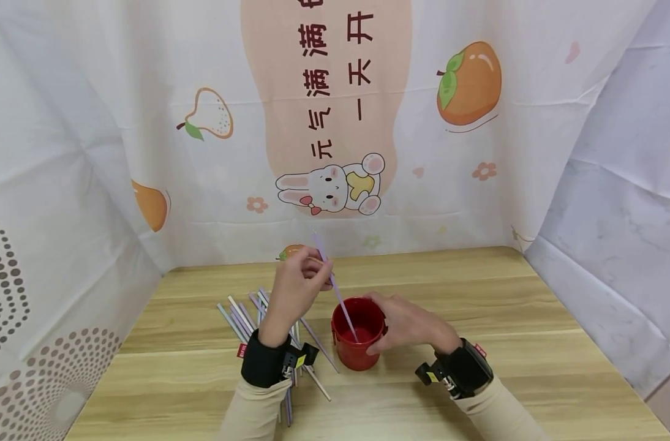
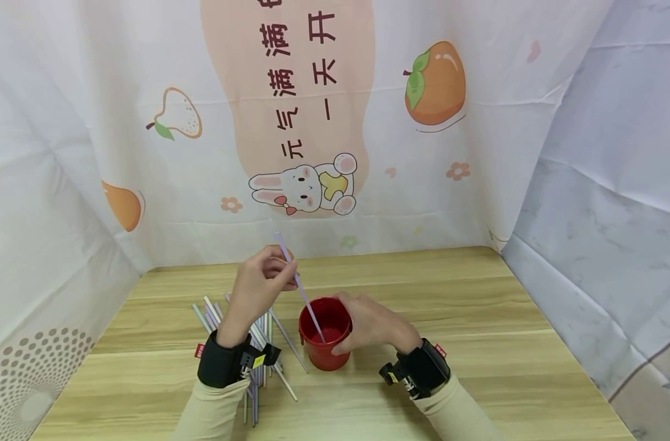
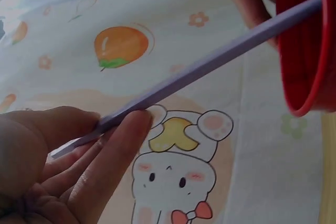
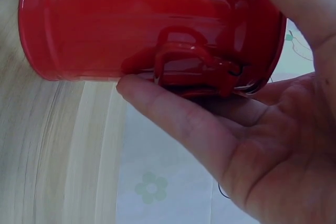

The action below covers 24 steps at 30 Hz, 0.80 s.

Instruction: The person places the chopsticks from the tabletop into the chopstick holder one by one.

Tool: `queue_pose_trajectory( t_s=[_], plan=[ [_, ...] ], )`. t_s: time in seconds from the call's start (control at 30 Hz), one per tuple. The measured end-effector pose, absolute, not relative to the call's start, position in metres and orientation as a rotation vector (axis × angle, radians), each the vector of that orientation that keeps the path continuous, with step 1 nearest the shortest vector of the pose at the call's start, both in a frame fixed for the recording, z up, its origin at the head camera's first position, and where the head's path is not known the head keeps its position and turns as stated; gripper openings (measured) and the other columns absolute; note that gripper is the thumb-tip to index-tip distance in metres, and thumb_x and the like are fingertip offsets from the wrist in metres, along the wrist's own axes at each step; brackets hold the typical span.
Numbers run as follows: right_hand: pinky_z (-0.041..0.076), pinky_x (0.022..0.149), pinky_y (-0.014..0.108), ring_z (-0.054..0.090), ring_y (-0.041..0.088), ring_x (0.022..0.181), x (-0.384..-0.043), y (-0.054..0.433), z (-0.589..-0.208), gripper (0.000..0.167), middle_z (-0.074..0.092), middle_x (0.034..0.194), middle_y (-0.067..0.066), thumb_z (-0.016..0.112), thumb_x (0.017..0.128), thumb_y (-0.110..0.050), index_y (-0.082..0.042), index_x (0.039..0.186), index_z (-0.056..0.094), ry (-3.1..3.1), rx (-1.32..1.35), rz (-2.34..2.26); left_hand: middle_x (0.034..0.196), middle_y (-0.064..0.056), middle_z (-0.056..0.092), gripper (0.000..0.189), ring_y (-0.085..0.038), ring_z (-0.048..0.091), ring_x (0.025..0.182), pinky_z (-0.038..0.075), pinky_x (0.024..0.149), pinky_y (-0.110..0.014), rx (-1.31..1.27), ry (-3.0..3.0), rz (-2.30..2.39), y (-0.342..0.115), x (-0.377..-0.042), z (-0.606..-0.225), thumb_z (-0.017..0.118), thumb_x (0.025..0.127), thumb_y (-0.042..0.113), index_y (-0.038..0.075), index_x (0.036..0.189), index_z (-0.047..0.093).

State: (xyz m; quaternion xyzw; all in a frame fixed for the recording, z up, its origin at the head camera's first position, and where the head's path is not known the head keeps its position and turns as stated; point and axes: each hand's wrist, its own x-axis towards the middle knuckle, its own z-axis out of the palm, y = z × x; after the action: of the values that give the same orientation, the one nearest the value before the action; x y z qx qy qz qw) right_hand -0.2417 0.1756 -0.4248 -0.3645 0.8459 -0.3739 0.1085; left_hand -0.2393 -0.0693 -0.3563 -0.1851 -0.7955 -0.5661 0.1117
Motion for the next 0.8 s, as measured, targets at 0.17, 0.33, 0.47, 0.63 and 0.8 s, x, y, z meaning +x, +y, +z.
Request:
queue_pose_trajectory(
  t_s=[0.17,0.33,0.47,0.63,0.8],
  plan=[
    [0.061,0.093,0.036,0.07,0.029,0.116,-0.241,0.175,-0.424,0.08,0.071,0.128,0.011,0.092,0.076,-0.028,-0.002,0.139,0.05,2.499,-1.067,-1.088,0.089,-0.022,0.077,0.015,-0.036,0.078,0.077,0.065,0.07,-0.032,-0.572,-2.463,-1.734,-0.064,-0.241,-0.364,0.069,0.097,0.006,-0.004,0.107,0.062],
    [0.061,0.092,0.033,0.07,0.028,0.114,-0.24,0.175,-0.424,0.08,0.072,0.126,0.009,0.092,0.076,-0.029,-0.001,0.138,0.05,2.505,-1.058,-1.075,0.09,-0.021,0.077,0.015,-0.035,0.078,0.081,0.064,0.07,-0.031,-0.552,-2.514,-1.746,-0.061,-0.247,-0.375,0.067,0.098,0.006,-0.004,0.108,0.063],
    [0.061,0.092,0.032,0.07,0.027,0.113,-0.239,0.174,-0.423,0.079,0.072,0.125,0.007,0.092,0.076,-0.029,-0.001,0.137,0.051,2.514,-1.055,-1.066,0.092,-0.021,0.077,0.015,-0.033,0.079,0.083,0.065,0.073,-0.035,-0.59,-2.534,-1.715,-0.058,-0.251,-0.381,0.066,0.1,0.007,-0.004,0.109,0.064],
    [0.061,0.094,0.033,0.07,0.029,0.115,-0.239,0.174,-0.423,0.08,0.071,0.128,0.011,0.092,0.075,-0.028,-0.001,0.138,0.051,2.515,-1.065,-1.072,0.093,-0.017,0.077,0.017,-0.024,0.077,0.08,0.064,0.072,-0.028,-0.671,-2.607,-1.555,-0.053,-0.254,-0.386,0.064,0.102,0.01,-0.001,0.114,0.069],
    [0.06,0.095,0.031,0.07,0.029,0.117,-0.24,0.174,-0.423,0.081,0.071,0.129,0.011,0.092,0.075,-0.027,-0.001,0.139,0.05,2.514,-1.071,-1.069,0.089,-0.014,0.075,0.02,-0.022,0.073,0.078,0.062,0.068,-0.023,-0.685,-2.62,-1.479,-0.049,-0.257,-0.391,0.06,0.103,0.008,0.0,0.119,0.069]
  ],
)
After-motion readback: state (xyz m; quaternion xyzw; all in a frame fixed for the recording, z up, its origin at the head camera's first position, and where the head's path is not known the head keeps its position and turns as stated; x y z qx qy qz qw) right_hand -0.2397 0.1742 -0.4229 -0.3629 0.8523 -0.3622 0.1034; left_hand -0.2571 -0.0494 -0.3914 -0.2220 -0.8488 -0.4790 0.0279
